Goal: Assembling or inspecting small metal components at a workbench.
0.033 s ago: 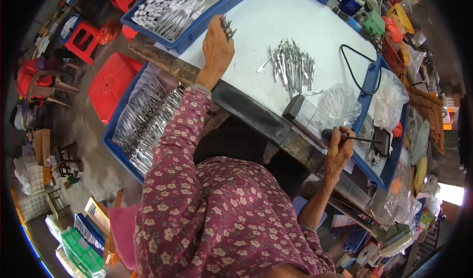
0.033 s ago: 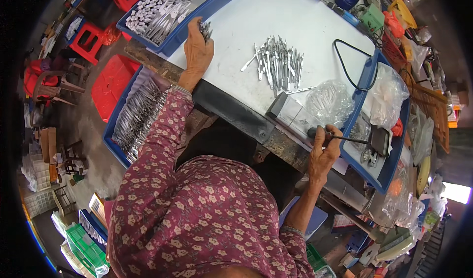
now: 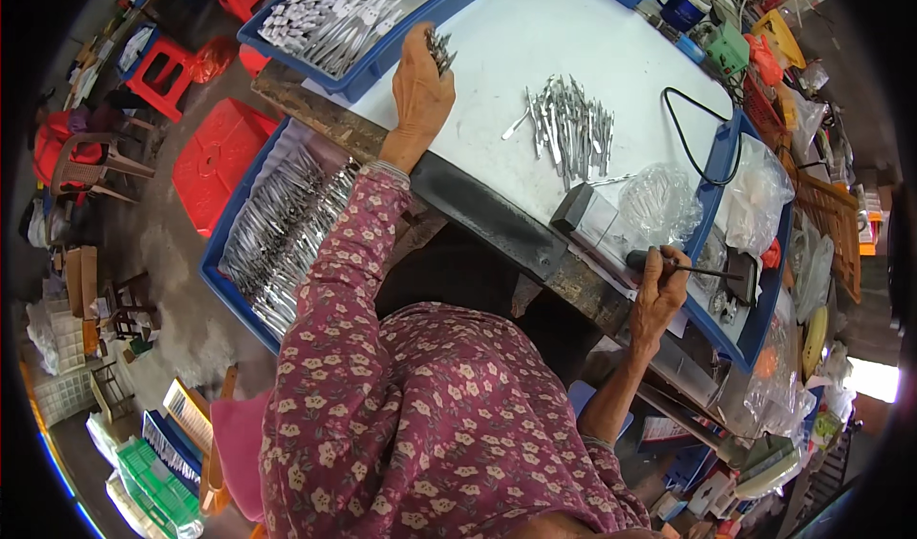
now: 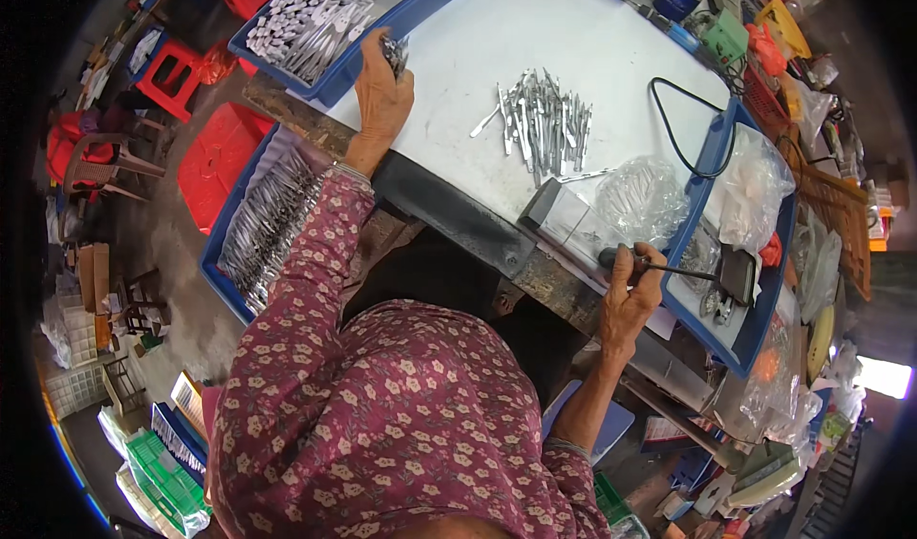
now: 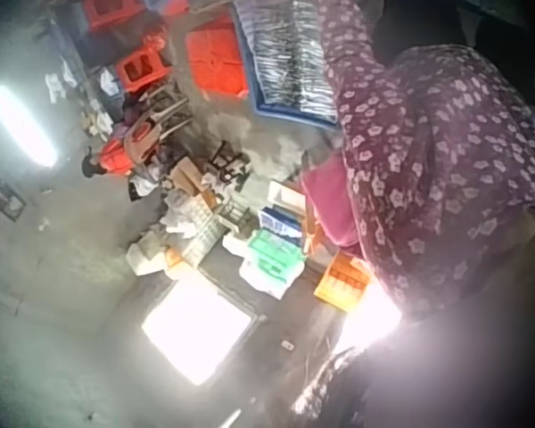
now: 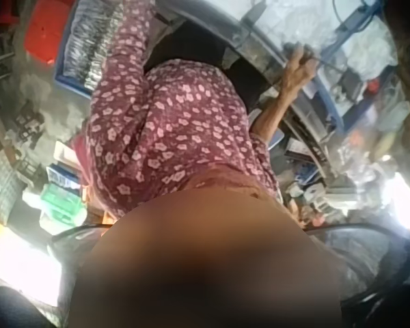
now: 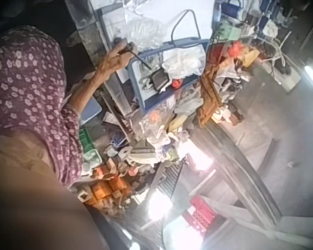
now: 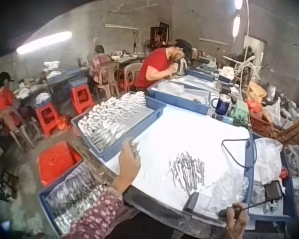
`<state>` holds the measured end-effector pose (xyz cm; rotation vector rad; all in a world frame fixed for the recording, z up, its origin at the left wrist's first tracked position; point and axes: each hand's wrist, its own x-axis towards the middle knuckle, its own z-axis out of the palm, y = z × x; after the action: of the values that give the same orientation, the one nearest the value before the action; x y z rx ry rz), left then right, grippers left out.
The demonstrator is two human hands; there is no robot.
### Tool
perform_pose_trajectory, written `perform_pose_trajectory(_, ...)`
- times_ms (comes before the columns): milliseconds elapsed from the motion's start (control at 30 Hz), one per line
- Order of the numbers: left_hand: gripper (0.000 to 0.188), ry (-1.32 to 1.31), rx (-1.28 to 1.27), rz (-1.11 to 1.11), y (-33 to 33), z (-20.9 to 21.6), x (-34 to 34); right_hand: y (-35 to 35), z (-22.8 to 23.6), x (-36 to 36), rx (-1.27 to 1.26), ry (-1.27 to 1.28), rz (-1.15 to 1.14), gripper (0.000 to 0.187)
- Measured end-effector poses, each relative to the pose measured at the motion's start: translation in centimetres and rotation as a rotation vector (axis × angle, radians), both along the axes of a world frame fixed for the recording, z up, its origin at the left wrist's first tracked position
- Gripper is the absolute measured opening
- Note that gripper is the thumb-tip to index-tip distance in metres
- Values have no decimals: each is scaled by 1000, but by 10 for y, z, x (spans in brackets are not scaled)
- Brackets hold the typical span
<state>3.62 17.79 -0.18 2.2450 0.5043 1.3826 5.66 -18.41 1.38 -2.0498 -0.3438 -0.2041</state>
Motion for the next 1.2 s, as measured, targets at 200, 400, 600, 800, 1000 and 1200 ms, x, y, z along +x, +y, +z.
perform_pose_trajectory(200,55,-204,-274,-30,3,-7,-15,0,0,0,-14,-17,5,22)
perform_pose_trajectory(400,56,-263,-516,-150,0,-12,-25,8,4,-3,-16,-55,15,16)
perform_pose_trajectory(600,37,-333,-609,-192,7,-28,-27,11,5,-4,-9,-62,36,19)
perform_pose_trajectory(800,25,-354,-648,-250,0,-28,-25,8,-1,0,29,-81,25,19)
perform_pose_trajectory(1000,23,-504,-722,-254,5,-25,-32,2,-2,1,-30,-38,33,21)
perform_pose_trajectory(1200,19,-606,-833,-309,17,-4,-77,5,-1,-1,-14,-60,44,22)
